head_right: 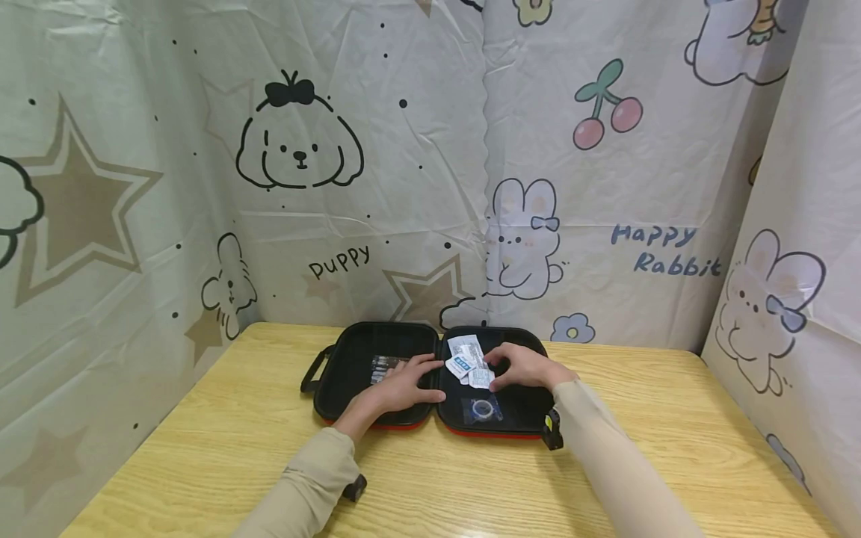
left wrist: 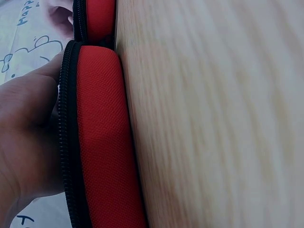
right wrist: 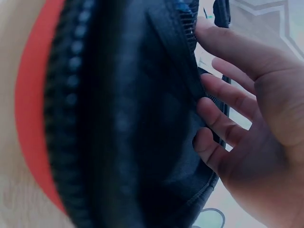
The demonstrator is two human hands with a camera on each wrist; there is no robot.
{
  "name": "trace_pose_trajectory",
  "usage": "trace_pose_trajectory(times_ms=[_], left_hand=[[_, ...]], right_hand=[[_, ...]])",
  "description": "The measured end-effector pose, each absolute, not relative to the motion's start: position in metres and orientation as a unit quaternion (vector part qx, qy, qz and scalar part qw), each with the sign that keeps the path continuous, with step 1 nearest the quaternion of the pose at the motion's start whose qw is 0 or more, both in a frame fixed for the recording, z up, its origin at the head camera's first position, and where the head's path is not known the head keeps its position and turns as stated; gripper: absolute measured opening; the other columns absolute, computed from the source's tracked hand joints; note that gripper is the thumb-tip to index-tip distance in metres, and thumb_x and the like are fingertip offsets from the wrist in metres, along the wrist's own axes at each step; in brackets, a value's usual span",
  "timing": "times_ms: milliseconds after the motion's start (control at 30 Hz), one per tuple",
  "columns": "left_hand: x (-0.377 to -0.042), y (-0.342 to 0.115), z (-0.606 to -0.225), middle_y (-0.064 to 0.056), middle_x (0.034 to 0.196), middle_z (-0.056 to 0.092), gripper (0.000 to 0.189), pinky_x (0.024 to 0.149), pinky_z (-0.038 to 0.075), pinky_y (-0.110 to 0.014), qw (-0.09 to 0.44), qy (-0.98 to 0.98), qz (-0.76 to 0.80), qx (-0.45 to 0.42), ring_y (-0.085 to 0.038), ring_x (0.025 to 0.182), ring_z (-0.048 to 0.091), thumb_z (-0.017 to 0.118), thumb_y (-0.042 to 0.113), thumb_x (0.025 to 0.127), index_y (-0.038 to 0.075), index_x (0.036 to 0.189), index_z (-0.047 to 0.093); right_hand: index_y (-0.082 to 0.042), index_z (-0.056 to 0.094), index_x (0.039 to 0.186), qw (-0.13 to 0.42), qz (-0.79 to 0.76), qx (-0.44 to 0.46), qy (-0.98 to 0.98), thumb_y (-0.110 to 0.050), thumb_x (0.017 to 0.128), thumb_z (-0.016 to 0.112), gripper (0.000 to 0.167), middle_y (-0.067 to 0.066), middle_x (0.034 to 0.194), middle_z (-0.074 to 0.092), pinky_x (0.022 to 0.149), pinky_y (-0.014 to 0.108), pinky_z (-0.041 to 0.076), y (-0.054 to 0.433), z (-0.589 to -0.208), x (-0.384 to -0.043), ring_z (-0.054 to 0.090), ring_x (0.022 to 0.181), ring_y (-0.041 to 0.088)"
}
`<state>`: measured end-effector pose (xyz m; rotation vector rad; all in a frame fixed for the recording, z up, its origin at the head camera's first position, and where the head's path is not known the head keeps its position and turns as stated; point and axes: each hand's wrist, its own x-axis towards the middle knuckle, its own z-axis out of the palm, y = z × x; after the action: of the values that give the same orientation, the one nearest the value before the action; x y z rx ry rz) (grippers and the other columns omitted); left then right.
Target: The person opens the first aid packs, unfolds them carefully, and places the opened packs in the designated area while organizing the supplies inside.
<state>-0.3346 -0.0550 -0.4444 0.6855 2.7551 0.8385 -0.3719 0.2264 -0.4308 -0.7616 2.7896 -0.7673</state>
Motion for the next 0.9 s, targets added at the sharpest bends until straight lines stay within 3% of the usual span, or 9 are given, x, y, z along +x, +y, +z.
trace_pose_trajectory(times_ms=[400, 633, 900], left_hand=[[-0.3368, -0.0548, -0.4463, -0.008, 0.161, 0.030, 0.069, 0.114, 0.022, -0.063, 0.088, 0.928, 0.278, 0.233, -0.043, 0.145, 0.028, 0.068, 0.046, 0.091, 0.020, 0.150, 0.045], [-0.3359, -0.0550, -0.4463, -0.007, 0.161, 0.030, 0.069, 0.114, 0.023, -0.061, 0.088, 0.928, 0.276, 0.234, -0.042, 0.144, 0.029, 0.067, 0.048, 0.091, 0.021, 0.150, 0.044], [-0.3354, -0.0556, -0.4461, -0.006, 0.162, 0.029, 0.069, 0.115, 0.022, -0.062, 0.090, 0.927, 0.281, 0.232, -0.043, 0.145, 0.028, 0.067, 0.048, 0.091, 0.021, 0.151, 0.044]], right_hand=[[-0.007, 0.074, 0.108, 0.069, -0.191, -0.300, 0.932, -0.024, 0.075, 0.084, 0.039, 0.006, 0.105, 0.064, 0.093, 0.041, 0.047, 0.2185, -0.4359, -0.3765, 0.058, 0.099, 0.020], [-0.006, 0.072, 0.110, 0.062, -0.180, -0.291, 0.937, -0.021, 0.076, 0.082, 0.039, 0.007, 0.110, 0.064, 0.097, 0.046, 0.046, 0.2175, -0.4378, -0.3755, 0.059, 0.105, 0.023], [-0.009, 0.074, 0.108, 0.057, -0.169, -0.289, 0.941, -0.021, 0.078, 0.080, 0.033, 0.003, 0.103, 0.065, 0.089, 0.042, 0.048, 0.2194, -0.4362, -0.3765, 0.058, 0.095, 0.018]])
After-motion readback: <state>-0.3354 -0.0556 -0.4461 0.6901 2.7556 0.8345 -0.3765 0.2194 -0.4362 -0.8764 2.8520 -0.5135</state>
